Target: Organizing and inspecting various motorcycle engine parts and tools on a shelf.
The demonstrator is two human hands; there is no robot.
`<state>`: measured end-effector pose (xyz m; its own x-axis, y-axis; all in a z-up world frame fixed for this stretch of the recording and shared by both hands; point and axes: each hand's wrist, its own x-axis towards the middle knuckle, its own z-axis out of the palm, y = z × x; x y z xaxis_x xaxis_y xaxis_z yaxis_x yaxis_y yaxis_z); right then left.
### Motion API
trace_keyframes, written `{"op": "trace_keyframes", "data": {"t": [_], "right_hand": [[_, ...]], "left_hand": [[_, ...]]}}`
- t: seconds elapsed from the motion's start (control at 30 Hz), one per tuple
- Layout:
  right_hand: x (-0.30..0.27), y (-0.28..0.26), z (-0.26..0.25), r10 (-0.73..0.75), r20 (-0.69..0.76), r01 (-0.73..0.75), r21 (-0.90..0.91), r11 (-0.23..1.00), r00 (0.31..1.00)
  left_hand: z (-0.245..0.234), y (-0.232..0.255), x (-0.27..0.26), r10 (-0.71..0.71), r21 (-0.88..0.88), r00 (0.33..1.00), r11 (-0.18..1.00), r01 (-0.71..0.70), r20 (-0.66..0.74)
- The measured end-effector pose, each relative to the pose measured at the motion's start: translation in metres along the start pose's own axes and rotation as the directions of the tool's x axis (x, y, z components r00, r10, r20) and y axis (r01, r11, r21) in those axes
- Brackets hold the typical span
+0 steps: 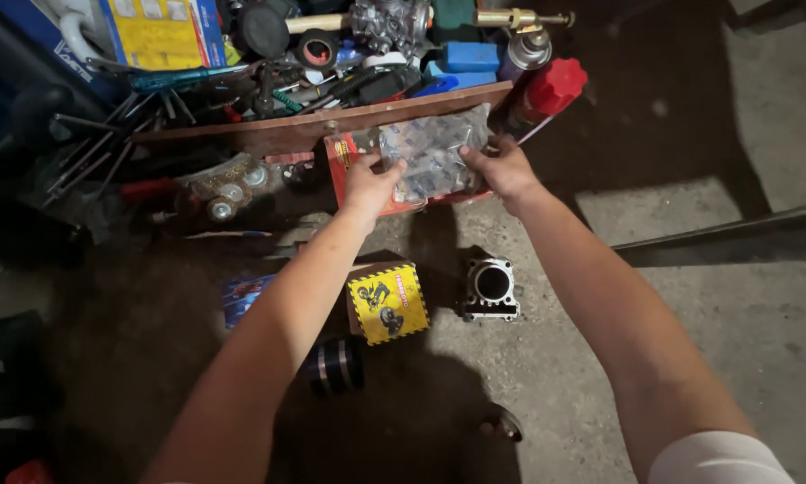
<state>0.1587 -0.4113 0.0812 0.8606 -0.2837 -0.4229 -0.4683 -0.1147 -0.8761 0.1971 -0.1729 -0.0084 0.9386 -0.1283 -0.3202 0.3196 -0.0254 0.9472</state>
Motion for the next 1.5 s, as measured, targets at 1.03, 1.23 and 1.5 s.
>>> {"op": "trace_keyframes", "data": {"t": [1.03, 1.23, 1.5], "right_hand": [[-0.019, -0.075, 0.025, -0.401, 0.312, 0.508, -0.503, 0.699, 0.861], [-0.041, -0.085, 0.027, -0.295, 0.174, 0.342, -0.518, 0.784, 0.94], [-0.045, -0.08, 0.002, -0.386, 0.207, 0.383, 0.057, 0.922, 0.899]], "left_hand": [[-0.024, 0.11, -0.026, 0.446, 0.138, 0.833, 0.85, -0.509, 0.327], [-0.036, 0.097, -0.033, 0.366, 0.461, 0.848, 0.719, -0.519, 0.383], [-0.037, 0.156, -0.057, 0.315, 0.191, 0.923, 0.914, -0.358, 0.221]]}}
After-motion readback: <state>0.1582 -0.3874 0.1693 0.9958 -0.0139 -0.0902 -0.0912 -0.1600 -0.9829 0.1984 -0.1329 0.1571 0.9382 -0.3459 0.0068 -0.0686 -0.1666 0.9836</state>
